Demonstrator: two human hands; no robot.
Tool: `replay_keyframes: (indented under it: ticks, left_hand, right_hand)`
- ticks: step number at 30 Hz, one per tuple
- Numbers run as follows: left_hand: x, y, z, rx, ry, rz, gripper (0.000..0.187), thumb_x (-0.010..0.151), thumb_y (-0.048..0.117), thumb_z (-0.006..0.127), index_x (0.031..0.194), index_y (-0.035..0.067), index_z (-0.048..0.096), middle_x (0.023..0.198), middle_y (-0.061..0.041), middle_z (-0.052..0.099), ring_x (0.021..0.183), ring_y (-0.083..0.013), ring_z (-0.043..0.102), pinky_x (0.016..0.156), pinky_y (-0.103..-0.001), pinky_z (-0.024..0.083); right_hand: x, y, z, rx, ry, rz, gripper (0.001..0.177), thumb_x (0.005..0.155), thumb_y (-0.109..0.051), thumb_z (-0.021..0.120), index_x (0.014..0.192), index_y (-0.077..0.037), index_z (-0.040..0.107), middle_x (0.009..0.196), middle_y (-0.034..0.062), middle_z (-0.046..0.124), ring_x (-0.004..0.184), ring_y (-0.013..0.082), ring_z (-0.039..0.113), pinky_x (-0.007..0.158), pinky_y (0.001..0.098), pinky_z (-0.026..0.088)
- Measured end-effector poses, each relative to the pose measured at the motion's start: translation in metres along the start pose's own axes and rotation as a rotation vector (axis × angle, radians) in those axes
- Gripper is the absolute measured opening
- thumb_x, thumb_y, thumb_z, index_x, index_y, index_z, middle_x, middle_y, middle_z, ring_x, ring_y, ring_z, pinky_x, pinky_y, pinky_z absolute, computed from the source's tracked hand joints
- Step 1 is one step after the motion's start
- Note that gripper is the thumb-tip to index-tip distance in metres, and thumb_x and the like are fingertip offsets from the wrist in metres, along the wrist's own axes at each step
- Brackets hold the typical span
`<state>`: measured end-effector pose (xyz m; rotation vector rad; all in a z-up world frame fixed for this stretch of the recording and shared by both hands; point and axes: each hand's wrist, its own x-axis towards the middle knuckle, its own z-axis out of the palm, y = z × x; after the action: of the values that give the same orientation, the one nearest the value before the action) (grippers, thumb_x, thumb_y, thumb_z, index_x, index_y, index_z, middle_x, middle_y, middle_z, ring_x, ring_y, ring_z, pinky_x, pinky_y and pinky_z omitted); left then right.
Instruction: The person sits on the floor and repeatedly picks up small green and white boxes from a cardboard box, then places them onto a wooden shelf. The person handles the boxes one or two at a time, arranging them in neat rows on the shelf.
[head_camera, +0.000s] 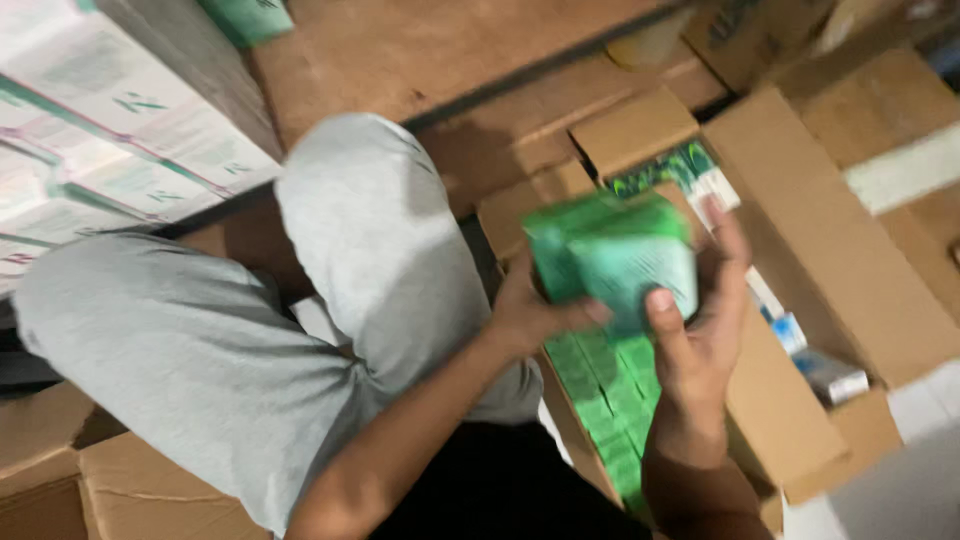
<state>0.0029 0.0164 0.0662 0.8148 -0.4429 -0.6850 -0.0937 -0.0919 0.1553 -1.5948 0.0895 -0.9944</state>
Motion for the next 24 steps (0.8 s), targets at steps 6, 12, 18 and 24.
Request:
replay_keyframes:
  ticks: [6,12,18,24]
  left_hand:
    - [0.022,0.073,0.022,0.464,0.070,0.336,0.102,0.066,0.025,0.098,0.148,0.000,0.042,0.139,-0.010,0.061,0.131,-0.0196,0.059,0.115,-0.038,0.050]
    - [0.033,0.170,-0.006,0.580,0.386,0.579,0.057,0.087,0.017,0.089,0.133,-0.001,0.059,0.123,-0.011,0.071,0.110,-0.0193,0.070,0.097,-0.035,0.060]
    - [0.013,0.172,-0.020,0.806,0.709,0.896,0.046,0.090,0.007,0.083,0.128,0.001,0.057,0.119,-0.009,0.065,0.109,-0.0146,0.065,0.097,-0.030,0.055]
    - [0.007,0.142,-0.023,0.707,0.646,0.937,0.052,0.078,0.009,0.085,0.113,0.005,0.048,0.106,-0.006,0.056,0.098,-0.0154,0.057,0.090,-0.031,0.050]
  right_hand:
    - [0.032,0.011,0.045,0.317,0.091,0.008,0.063,0.103,-0.048,0.066,0.138,0.003,0.054,0.128,0.0136,0.063,0.110,0.0203,0.061,0.100,0.0319,0.050]
    - [0.115,0.058,0.089,0.654,-0.260,-0.036,0.039,0.111,-0.028,0.069,0.135,0.000,0.056,0.126,0.0065,0.062,0.114,0.0164,0.057,0.105,0.0312,0.047]
    - [0.197,0.160,0.227,0.087,-0.211,-0.221,0.020,0.110,-0.022,0.070,0.115,-0.004,0.068,0.106,0.0029,0.071,0.097,0.0128,0.064,0.090,0.0306,0.054]
    - [0.194,0.205,0.349,-0.255,-0.620,0.006,0.041,0.084,-0.016,0.084,0.122,-0.010,0.069,0.088,0.0026,0.070,0.074,0.0160,0.063,0.070,0.0341,0.052]
